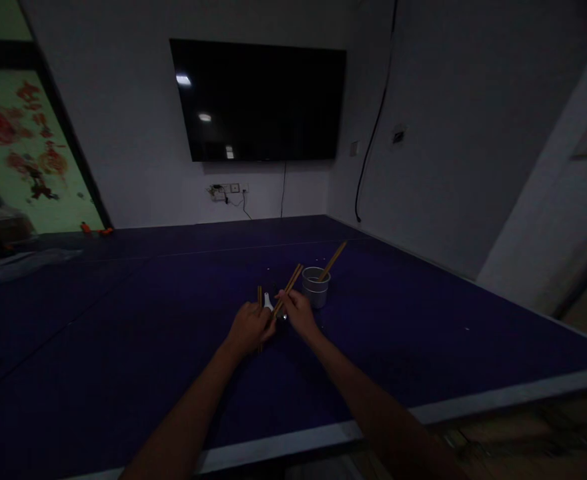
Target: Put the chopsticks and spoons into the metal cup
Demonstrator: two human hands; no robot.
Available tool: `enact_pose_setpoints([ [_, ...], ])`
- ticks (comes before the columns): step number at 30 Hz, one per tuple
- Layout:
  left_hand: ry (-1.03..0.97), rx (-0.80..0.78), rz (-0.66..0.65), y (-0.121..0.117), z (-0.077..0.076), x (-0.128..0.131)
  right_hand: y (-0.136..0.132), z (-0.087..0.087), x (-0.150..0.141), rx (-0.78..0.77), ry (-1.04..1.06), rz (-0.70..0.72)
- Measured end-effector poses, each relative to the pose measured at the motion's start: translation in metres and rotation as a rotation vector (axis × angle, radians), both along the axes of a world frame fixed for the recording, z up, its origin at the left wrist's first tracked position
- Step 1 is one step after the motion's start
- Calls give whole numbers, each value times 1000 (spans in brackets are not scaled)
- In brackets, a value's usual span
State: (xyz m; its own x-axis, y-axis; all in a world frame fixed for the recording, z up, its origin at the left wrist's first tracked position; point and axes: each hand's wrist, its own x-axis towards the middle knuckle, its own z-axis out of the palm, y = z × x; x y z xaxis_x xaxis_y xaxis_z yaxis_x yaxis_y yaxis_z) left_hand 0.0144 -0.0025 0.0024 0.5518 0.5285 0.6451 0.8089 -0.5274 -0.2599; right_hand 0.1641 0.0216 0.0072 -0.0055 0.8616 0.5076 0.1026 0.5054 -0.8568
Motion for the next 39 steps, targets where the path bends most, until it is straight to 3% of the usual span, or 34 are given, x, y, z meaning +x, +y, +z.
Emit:
enact_pose_setpoints([
  [5,-142,11,40,-2,0,-6,-2,9,7,6,88,-103],
  [12,-285,-28,156,2,-4,-11,-3,31,44,176,191,-688],
  [15,-276,-119,210,4,-4,-10,0,39,65,245,116,-937],
  [18,-272,-200,249,3,-2,-9,5,41,81,250,-8,-1059],
  [32,-279,-312,318,3,2,-8,38,23,93,72,-429,-895],
  [39,-262,-342,352,3,2,-7,44,18,96,33,-499,-876],
])
